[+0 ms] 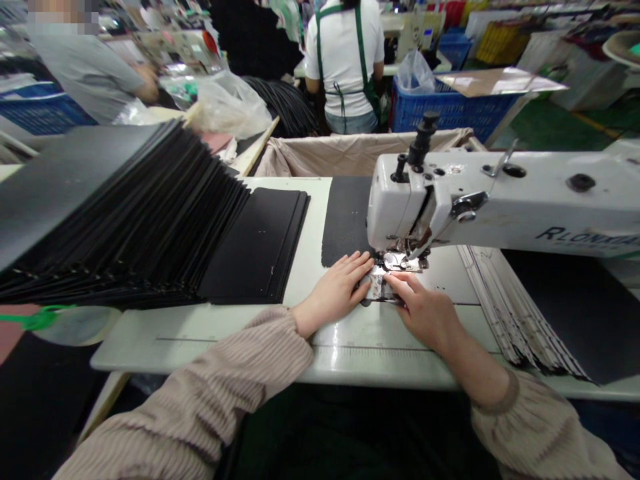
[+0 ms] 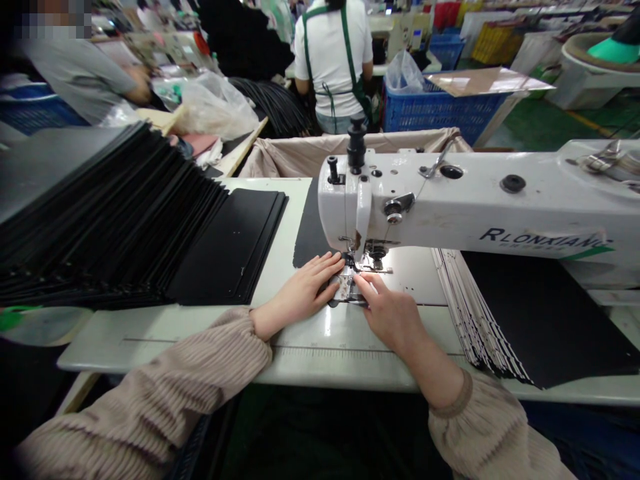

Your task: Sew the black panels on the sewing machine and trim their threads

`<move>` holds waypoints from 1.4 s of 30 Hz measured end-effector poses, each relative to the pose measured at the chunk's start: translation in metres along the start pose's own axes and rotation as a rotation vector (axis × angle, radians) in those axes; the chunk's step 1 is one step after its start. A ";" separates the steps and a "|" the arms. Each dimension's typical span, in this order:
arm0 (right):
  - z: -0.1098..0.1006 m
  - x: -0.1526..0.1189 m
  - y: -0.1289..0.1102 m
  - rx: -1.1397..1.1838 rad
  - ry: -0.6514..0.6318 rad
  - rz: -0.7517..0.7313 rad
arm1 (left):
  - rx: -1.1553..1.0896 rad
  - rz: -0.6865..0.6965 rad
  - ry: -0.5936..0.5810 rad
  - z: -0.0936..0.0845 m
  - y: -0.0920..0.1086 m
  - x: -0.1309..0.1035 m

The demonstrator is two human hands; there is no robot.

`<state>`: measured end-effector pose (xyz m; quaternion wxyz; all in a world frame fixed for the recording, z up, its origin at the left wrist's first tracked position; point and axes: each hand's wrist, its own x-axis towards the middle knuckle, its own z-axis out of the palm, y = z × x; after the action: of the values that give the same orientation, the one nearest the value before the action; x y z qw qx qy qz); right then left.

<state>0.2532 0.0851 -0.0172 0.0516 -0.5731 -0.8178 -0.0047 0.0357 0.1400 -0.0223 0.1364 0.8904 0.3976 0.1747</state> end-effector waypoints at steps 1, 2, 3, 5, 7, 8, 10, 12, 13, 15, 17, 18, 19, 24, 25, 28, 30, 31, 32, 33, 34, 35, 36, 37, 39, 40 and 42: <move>0.000 0.000 0.000 -0.001 0.001 0.001 | -0.001 0.001 0.006 0.000 -0.001 0.001; 0.000 0.000 0.000 -0.004 0.003 0.003 | -0.002 0.002 0.015 -0.001 -0.001 0.003; 0.001 -0.001 0.000 -0.007 0.005 0.006 | -0.004 0.004 0.025 -0.001 -0.002 0.005; 0.001 -0.001 -0.001 -0.014 0.008 0.011 | -0.013 0.007 0.043 -0.001 -0.004 0.009; 0.001 -0.002 -0.001 -0.017 0.010 0.013 | -0.021 0.012 0.054 -0.001 -0.005 0.013; 0.001 -0.002 -0.001 -0.017 0.011 0.012 | -0.021 0.015 0.054 -0.001 -0.006 0.014; 0.001 -0.001 -0.001 -0.014 0.014 0.013 | -0.014 0.021 0.043 0.001 -0.008 0.014; 0.001 -0.001 -0.001 -0.008 0.015 0.018 | -0.002 0.027 0.022 0.003 -0.009 0.013; 0.001 -0.001 -0.001 -0.005 0.015 0.020 | 0.005 0.029 0.013 0.003 -0.010 0.013; 0.001 0.000 -0.001 0.003 0.013 0.022 | 0.025 0.028 0.005 0.004 -0.010 0.012; 0.001 0.000 -0.002 0.008 0.013 0.026 | 0.050 0.026 0.007 0.005 -0.009 0.011; 0.001 0.000 -0.002 0.009 0.012 0.028 | 0.062 0.027 0.008 0.005 -0.008 0.011; 0.001 0.000 -0.002 0.009 0.013 0.033 | 0.072 0.028 0.010 0.005 -0.007 0.011; 0.000 0.000 -0.003 0.013 0.011 0.046 | 0.111 0.037 0.001 0.006 -0.005 0.011; 0.000 0.000 -0.003 0.015 0.010 0.046 | 0.116 0.034 0.001 0.007 -0.005 0.011; -0.001 0.000 -0.004 0.024 0.011 0.055 | 0.119 0.031 0.002 0.008 -0.006 0.011; -0.001 0.000 -0.004 0.036 0.020 0.064 | 0.116 0.041 0.002 0.009 -0.007 0.010; 0.000 0.000 -0.004 0.045 0.026 0.066 | 0.115 0.046 0.004 0.009 -0.008 0.010; 0.000 0.000 -0.004 0.053 0.032 0.067 | 0.117 0.051 0.008 0.009 -0.008 0.010; 0.000 -0.001 -0.004 0.060 0.037 0.068 | 0.122 0.053 0.014 0.008 -0.008 0.011; 0.000 -0.001 -0.004 0.065 0.040 0.069 | 0.132 0.049 0.023 0.007 -0.007 0.011; 0.001 -0.001 -0.003 0.070 0.043 0.070 | 0.144 0.037 0.035 0.006 -0.006 0.012; 0.001 -0.002 -0.003 0.074 0.047 0.072 | 0.158 0.017 0.048 0.003 -0.004 0.013; 0.001 -0.002 -0.003 0.079 0.051 0.074 | 0.171 -0.011 0.061 0.000 -0.001 0.013; 0.000 -0.003 -0.003 0.088 0.059 0.078 | 0.193 -0.085 0.091 -0.005 0.007 0.011; 0.000 -0.004 -0.004 0.092 0.062 0.084 | 0.202 -0.121 0.105 -0.008 0.013 0.007; -0.003 -0.004 -0.004 0.100 0.069 0.097 | 0.227 -0.190 0.141 -0.010 0.026 -0.008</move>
<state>0.2511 0.0794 -0.0147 0.1085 -0.6082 -0.7861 0.0191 0.0436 0.1187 -0.0051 0.0227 0.8440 0.5059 0.1768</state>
